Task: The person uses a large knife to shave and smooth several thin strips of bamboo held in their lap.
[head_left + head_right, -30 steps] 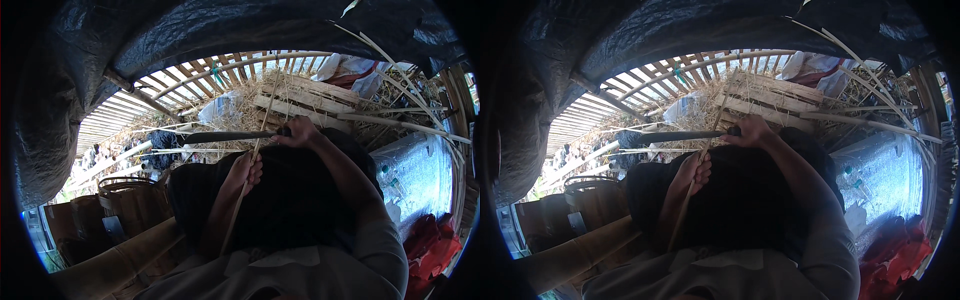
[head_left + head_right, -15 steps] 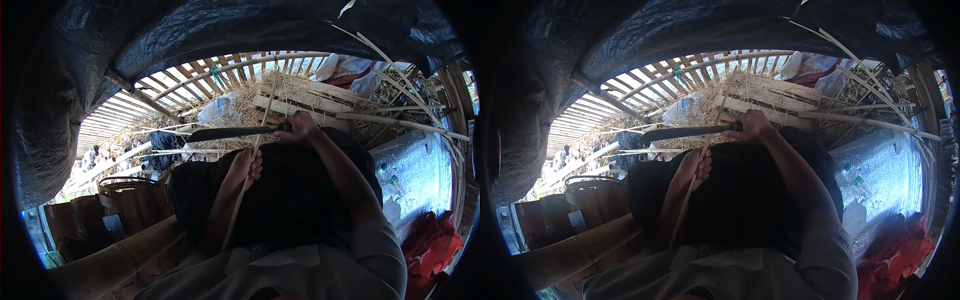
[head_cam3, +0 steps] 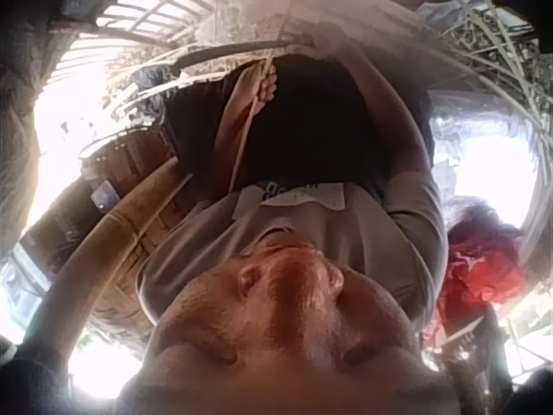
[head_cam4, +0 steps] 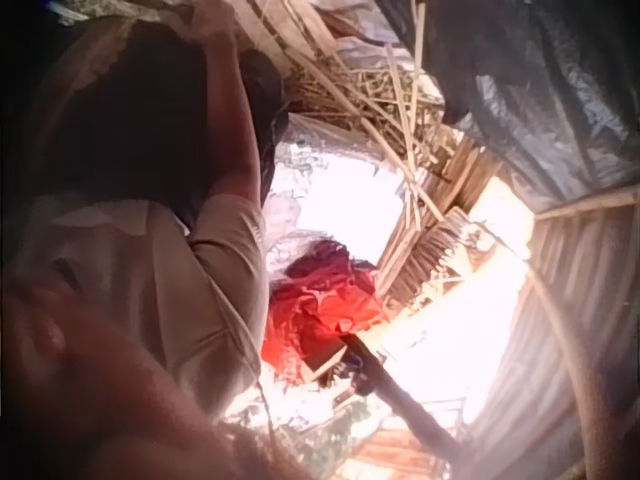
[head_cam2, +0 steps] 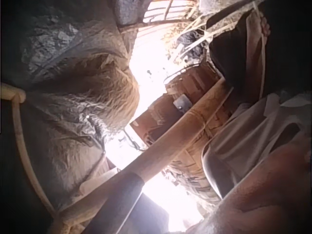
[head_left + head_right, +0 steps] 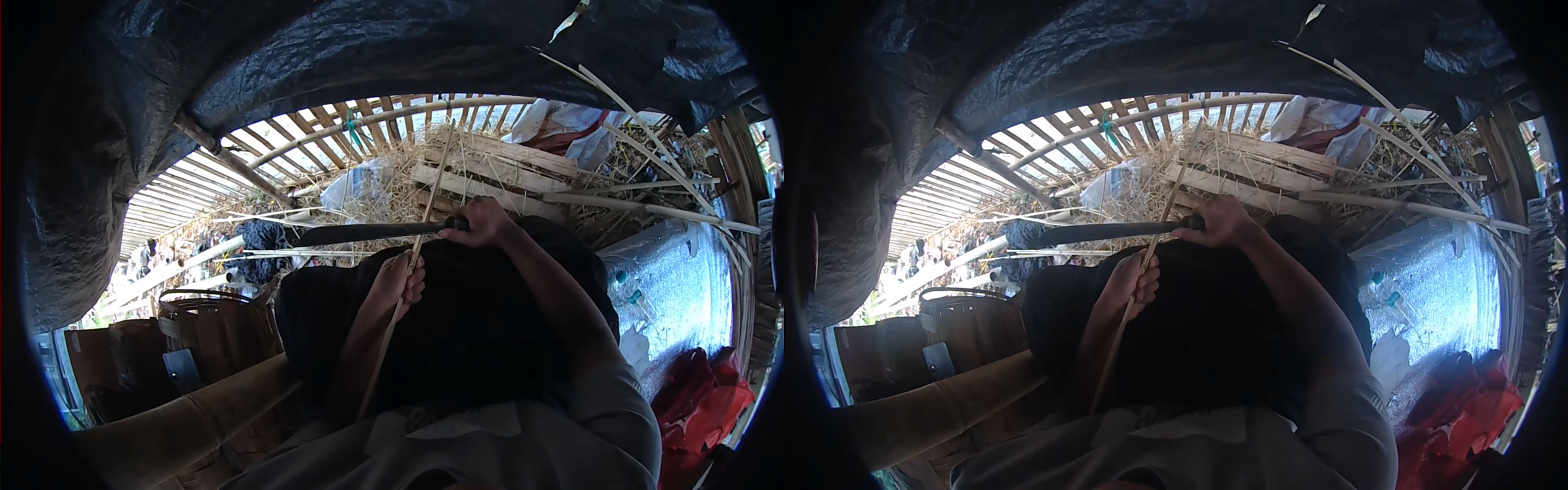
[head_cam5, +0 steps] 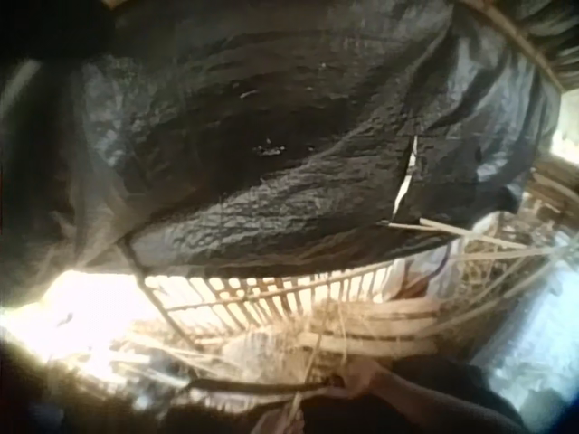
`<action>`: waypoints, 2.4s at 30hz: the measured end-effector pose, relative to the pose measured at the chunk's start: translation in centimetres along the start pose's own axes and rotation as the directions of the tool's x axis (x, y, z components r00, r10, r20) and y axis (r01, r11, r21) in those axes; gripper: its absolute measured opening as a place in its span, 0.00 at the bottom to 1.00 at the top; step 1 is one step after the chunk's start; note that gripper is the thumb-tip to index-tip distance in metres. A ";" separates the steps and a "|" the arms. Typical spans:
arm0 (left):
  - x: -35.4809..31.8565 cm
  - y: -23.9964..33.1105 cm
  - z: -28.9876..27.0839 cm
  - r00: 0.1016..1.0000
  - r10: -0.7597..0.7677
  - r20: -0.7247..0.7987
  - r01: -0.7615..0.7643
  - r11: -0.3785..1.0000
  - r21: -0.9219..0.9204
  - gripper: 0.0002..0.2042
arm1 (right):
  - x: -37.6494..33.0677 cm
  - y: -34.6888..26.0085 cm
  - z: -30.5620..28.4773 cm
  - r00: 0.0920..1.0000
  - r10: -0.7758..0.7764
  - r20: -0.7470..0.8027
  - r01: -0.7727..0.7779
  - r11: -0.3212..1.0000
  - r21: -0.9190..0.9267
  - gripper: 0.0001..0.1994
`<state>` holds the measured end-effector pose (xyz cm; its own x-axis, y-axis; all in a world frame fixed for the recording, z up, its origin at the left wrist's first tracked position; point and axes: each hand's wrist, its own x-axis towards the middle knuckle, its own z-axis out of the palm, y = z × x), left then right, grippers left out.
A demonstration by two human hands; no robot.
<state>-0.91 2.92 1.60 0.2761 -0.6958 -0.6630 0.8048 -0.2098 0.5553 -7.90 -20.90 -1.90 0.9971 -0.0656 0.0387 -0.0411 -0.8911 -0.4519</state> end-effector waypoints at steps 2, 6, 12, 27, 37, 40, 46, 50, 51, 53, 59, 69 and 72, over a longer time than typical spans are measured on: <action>-0.3 -0.2 -0.2 1.000 -0.008 0.003 0.008 1.000 0.025 0.14 | 0.9 1.7 -1.3 0.954 0.291 0.074 -0.292 0.956 0.008 0.36; -0.1 -0.5 0.6 1.000 0.014 -0.028 -0.011 0.994 0.113 0.16 | 1.0 4.9 -3.1 0.809 0.575 0.123 -0.580 0.814 0.010 0.40; 0.6 -0.9 -0.1 0.979 0.157 -0.131 -0.063 0.841 0.538 0.21 | 0.7 2.9 -1.1 0.931 0.286 0.228 -0.270 0.958 -0.098 0.39; 1.9 -0.7 0.0 0.987 0.130 -0.089 -0.088 0.923 0.375 0.21 | 1.7 2.9 0.9 0.976 0.065 0.207 -0.087 0.991 0.099 0.30; 1.6 -0.2 0.7 0.989 0.104 -0.105 -0.066 0.947 0.315 0.18 | 1.5 2.8 0.5 0.988 0.092 0.127 -0.102 0.991 0.081 0.33; 1.6 -0.2 0.7 0.990 0.099 -0.098 -0.064 0.949 0.310 0.19 | 1.4 2.8 0.2 0.995 0.055 0.085 -0.062 0.995 0.084 0.32; 1.7 -0.1 0.6 0.988 0.133 -0.082 -0.094 0.927 0.364 0.19 | 1.3 3.2 0.4 0.999 0.017 0.031 -0.018 0.999 0.037 0.32; 0.8 0.2 0.6 0.986 0.122 -0.109 -0.079 0.939 0.335 0.18 | 1.4 2.7 0.3 0.997 0.060 0.050 -0.059 0.998 -0.029 0.33; 0.7 0.3 0.9 0.986 0.123 -0.111 -0.081 0.943 0.321 0.17 | 1.5 2.8 -0.2 0.991 0.105 0.082 -0.101 0.993 -0.053 0.33; 0.4 0.4 0.2 0.994 0.058 -0.092 -0.035 0.972 0.231 0.18 | 1.5 5.2 -0.7 0.950 0.312 0.007 -0.312 0.950 -0.019 0.34; 0.0 0.1 0.2 0.997 0.049 -0.066 -0.037 0.984 0.174 0.16 | 0.6 6.6 -1.0 0.926 0.376 0.011 -0.376 0.926 -0.024 0.39; -0.4 0.5 0.6 0.999 0.026 -0.042 -0.022 0.994 0.105 0.15 | 2.4 7.9 -1.1 0.788 0.614 -0.044 -0.614 0.789 0.027 0.36; -0.2 0.2 1.1 1.000 0.007 -0.020 -0.006 0.995 0.096 0.15 | 1.4 9.6 -1.2 0.749 0.659 -0.073 -0.657 0.752 0.043 0.39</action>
<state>-1.39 2.28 2.33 0.2925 -0.6836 -0.6687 0.7493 -0.2707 0.6044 -7.00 -30.08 -5.13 0.7151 -0.6687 -0.2039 -0.6836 -0.6079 -0.4039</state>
